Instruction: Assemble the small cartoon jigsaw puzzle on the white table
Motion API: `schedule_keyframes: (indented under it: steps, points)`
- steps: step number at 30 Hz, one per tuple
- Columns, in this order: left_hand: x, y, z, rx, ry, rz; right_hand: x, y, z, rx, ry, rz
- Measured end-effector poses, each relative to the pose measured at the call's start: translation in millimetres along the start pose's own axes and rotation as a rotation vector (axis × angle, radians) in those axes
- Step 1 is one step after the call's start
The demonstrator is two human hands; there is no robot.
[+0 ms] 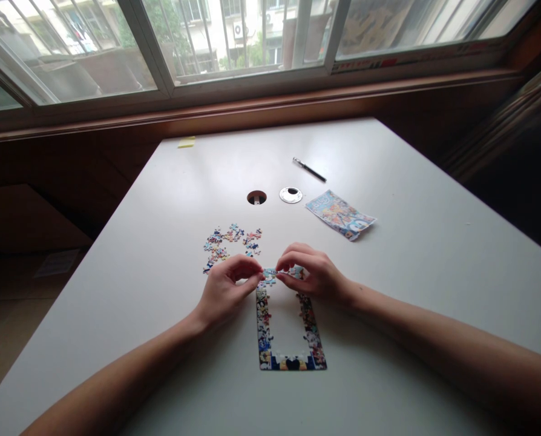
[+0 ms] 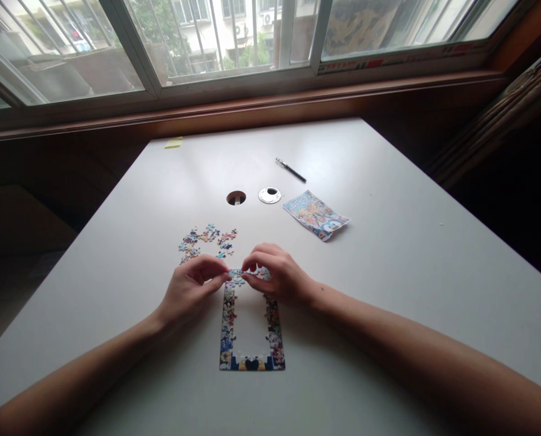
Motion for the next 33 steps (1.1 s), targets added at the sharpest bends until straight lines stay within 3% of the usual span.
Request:
schedule_keyframes:
  steps: [22, 27, 31, 33]
  points:
    - [1, 1, 0.2, -0.001, -0.008, -0.005, -5, 0, -2, -0.023, -0.056, 0.040]
    - [-6, 8, -27.7, -0.152, 0.086, 0.058, -37, -8, -21, -0.177, -0.242, 0.331]
    - [-1, 15, -64.4, -0.336, 0.220, 0.055, -46, -9, -20, -0.155, -0.272, 0.395]
    - [0, 18, -74.8, -0.368, 0.332, 0.067, -47, -9, -19, -0.144, -0.295, 0.406]
Point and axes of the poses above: each hand's wrist, its own y-axis towards the middle knuckle, its own z-axis out of the palm, x = y × z, the point moved 10 cm from there along y, towards the middle knuckle, and after that the axes turned 4 degrees about y, right-handed, at the moved point
